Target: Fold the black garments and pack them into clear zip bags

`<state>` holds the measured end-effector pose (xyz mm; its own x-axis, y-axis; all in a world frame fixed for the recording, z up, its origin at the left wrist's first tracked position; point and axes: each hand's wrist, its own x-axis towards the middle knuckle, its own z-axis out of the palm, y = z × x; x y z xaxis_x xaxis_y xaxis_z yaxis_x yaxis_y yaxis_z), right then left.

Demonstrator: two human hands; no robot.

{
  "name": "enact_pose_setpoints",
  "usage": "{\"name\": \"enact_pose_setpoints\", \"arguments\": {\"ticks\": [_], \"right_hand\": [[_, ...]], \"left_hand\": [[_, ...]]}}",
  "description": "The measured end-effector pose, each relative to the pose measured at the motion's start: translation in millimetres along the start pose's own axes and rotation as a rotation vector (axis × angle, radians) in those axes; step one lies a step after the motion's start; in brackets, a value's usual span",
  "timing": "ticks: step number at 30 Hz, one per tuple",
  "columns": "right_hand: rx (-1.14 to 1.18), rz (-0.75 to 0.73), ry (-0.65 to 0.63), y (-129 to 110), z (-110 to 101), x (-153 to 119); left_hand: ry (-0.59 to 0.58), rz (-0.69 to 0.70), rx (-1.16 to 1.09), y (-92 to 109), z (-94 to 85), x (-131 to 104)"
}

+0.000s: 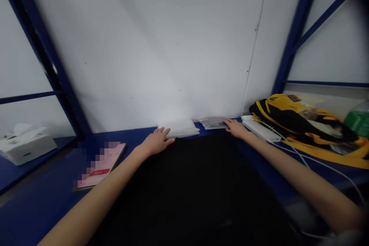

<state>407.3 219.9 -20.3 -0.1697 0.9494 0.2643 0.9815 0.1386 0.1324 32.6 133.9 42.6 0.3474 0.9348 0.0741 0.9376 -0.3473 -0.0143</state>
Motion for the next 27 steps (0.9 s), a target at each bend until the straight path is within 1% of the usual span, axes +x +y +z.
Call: {"name": "enact_pose_setpoints", "arguments": {"ticks": [2,5,7,9,13,16,17,19,21,23,25,27], "right_hand": [[-0.02,-0.001,0.018,-3.0,-2.7,1.6],[-0.045,-0.025,0.052,-8.5,-15.4,6.2],[-0.054,-0.039,0.084,-15.5,-27.4,9.9],[-0.053,-0.049,0.16,-27.1,-40.8,12.8],[-0.017,-0.087,0.397,-65.3,-68.1,16.4],[-0.016,-0.205,0.482,-103.2,-81.9,20.3],[-0.023,-0.257,0.481,-116.5,-83.6,21.6],[-0.045,-0.353,0.441,-141.7,-81.3,23.5],[-0.064,-0.453,0.37,-162.5,-72.3,23.8],[-0.076,-0.523,0.294,-175.4,-59.7,23.0],[-0.041,-0.51,0.22,-178.7,-47.5,22.4],[0.038,-0.408,0.143,-173.0,-38.8,22.8]], "left_hand": [[-0.022,-0.014,-0.027,-7.3,11.9,10.3],[-0.08,-0.024,-0.075,-13.7,25.7,15.0],[-0.099,-0.008,-0.09,-15.3,31.3,14.2],[-0.094,0.009,-0.085,-15.9,34.3,13.3],[-0.071,0.005,-0.058,-16.3,37.9,14.2],[-0.074,-0.048,-0.062,-16.3,40.1,14.9],[-0.078,-0.063,-0.067,-16.2,40.6,14.9],[-0.082,-0.077,-0.073,-15.9,41.1,14.5],[-0.076,-0.073,-0.071,-15.5,41.4,14.4],[-0.067,-0.068,-0.067,-15.4,41.5,14.6],[-0.066,-0.064,-0.069,-15.3,41.5,15.1],[-0.068,-0.064,-0.072,-15.3,41.2,15.4]]}}
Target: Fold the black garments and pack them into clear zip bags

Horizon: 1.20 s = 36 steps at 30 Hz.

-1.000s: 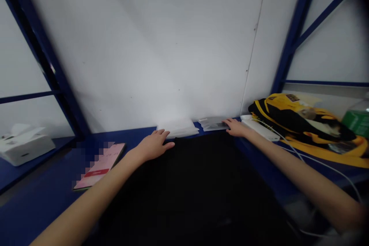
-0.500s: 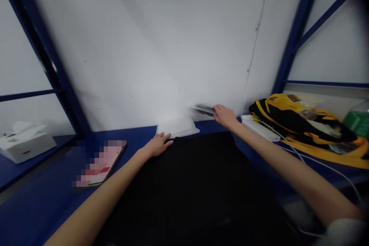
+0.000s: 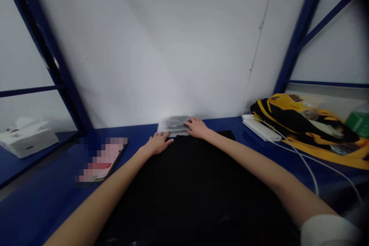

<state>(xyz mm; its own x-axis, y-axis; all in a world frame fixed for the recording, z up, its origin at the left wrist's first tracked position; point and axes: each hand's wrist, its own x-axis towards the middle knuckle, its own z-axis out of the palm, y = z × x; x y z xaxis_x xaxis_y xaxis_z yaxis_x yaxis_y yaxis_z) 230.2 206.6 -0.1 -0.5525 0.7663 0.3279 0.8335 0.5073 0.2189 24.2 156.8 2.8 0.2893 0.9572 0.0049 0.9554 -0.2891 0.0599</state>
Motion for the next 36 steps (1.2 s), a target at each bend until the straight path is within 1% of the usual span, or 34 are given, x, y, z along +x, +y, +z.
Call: {"name": "enact_pose_setpoints", "arguments": {"ticks": [3,5,10,13,15,17,19,21,23,26,30,33,36], "right_hand": [[0.098,0.166,-0.068,15.6,5.2,-7.0],[0.132,0.198,-0.074,23.8,5.6,-12.7],[0.139,0.187,0.008,28.3,0.6,-24.4],[0.142,0.176,0.052,28.1,-5.4,-27.7],[0.148,0.167,0.069,28.0,-9.1,-29.4],[0.17,0.125,0.095,27.5,-11.5,-31.2],[0.203,0.058,0.145,26.1,-12.2,-32.9],[0.225,0.012,0.216,24.1,-11.9,-34.0],[0.229,0.007,0.281,21.5,-11.6,-34.6],[0.235,-0.017,0.332,16.5,-12.8,-34.8],[0.216,-0.074,0.323,7.6,-15.2,-34.7],[0.231,-0.121,0.33,0.7,-16.9,-34.7],[0.267,-0.155,0.341,-5.4,-20.0,-35.7]], "left_hand": [[0.004,-0.002,0.0,0.4,-0.5,-0.5],[0.014,-0.003,0.0,0.8,-0.6,-1.6],[0.067,0.011,0.006,1.3,-1.6,-4.5],[0.122,0.005,0.02,2.0,-5.3,-6.0],[0.174,-0.026,0.037,2.9,-8.9,-7.1],[0.231,-0.063,0.058,4.3,-12.3,-8.4],[0.328,-0.059,0.071,6.1,-14.5,-9.3],[0.441,-0.001,0.06,8.4,-15.1,-10.0],[0.522,0.083,0.033,11.2,-14.9,-10.4],[0.571,0.19,0.02,15.5,-15.3,-11.4],[0.634,0.313,0.068,19.6,-18.9,-13.4],[0.642,0.413,0.143,21.3,-21.4,-13.9],[0.647,0.478,0.204,22.8,-22.1,-13.3]]}}
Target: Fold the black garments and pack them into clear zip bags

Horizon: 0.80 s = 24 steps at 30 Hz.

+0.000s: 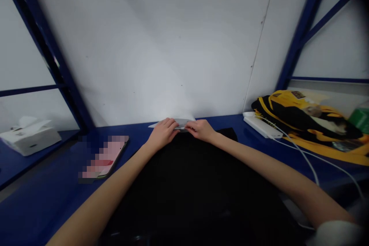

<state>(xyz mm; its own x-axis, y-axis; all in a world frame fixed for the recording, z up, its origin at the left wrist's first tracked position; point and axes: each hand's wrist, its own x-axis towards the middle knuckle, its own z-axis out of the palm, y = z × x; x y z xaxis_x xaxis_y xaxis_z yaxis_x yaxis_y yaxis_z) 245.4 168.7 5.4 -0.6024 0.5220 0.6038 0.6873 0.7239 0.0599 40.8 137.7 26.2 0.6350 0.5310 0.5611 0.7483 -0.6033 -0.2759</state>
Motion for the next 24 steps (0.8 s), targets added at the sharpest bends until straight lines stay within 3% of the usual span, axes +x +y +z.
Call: {"name": "enact_pose_setpoints", "arguments": {"ticks": [12,17,24], "right_hand": [[0.041,-0.046,0.116,-4.7,1.7,2.3],[0.058,0.034,0.182,9.0,-1.4,6.8],[0.005,0.271,0.208,50.4,-7.4,-1.0]], "left_hand": [[0.026,0.121,0.011,-2.7,5.9,3.5],[-0.025,0.047,0.113,-25.4,6.5,1.1],[-0.155,-0.126,0.213,-58.0,7.2,-11.3]]}}
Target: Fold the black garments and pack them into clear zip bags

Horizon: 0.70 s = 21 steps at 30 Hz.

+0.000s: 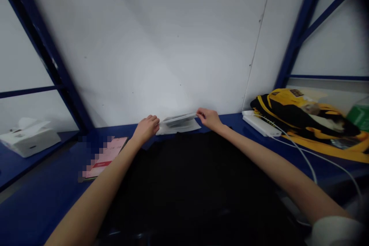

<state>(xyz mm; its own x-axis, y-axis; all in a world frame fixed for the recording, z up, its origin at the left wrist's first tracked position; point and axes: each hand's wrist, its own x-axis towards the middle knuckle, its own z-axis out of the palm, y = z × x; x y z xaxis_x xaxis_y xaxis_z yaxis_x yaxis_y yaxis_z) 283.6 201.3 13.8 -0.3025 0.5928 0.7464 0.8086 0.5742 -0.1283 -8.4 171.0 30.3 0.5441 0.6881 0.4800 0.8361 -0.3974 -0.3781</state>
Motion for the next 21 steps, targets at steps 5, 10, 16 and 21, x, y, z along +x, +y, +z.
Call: {"name": "enact_pose_setpoints", "arguments": {"ticks": [5,10,16,21], "right_hand": [[-0.119,0.044,-0.095,17.9,-4.1,-3.0],[-0.207,-0.168,-0.128,3.9,-8.1,-5.7],[-0.212,-0.446,-0.277,-24.4,1.4,-6.0],[-0.206,-0.379,-0.328,-28.3,2.3,-6.5]], "left_hand": [[-0.054,-0.017,0.004,2.2,3.0,-4.0],[-0.068,-0.014,0.005,6.6,2.1,-4.4],[-0.071,-0.004,0.016,7.7,1.5,-5.2],[-0.072,-0.001,0.041,8.1,4.4,-5.9]]}}
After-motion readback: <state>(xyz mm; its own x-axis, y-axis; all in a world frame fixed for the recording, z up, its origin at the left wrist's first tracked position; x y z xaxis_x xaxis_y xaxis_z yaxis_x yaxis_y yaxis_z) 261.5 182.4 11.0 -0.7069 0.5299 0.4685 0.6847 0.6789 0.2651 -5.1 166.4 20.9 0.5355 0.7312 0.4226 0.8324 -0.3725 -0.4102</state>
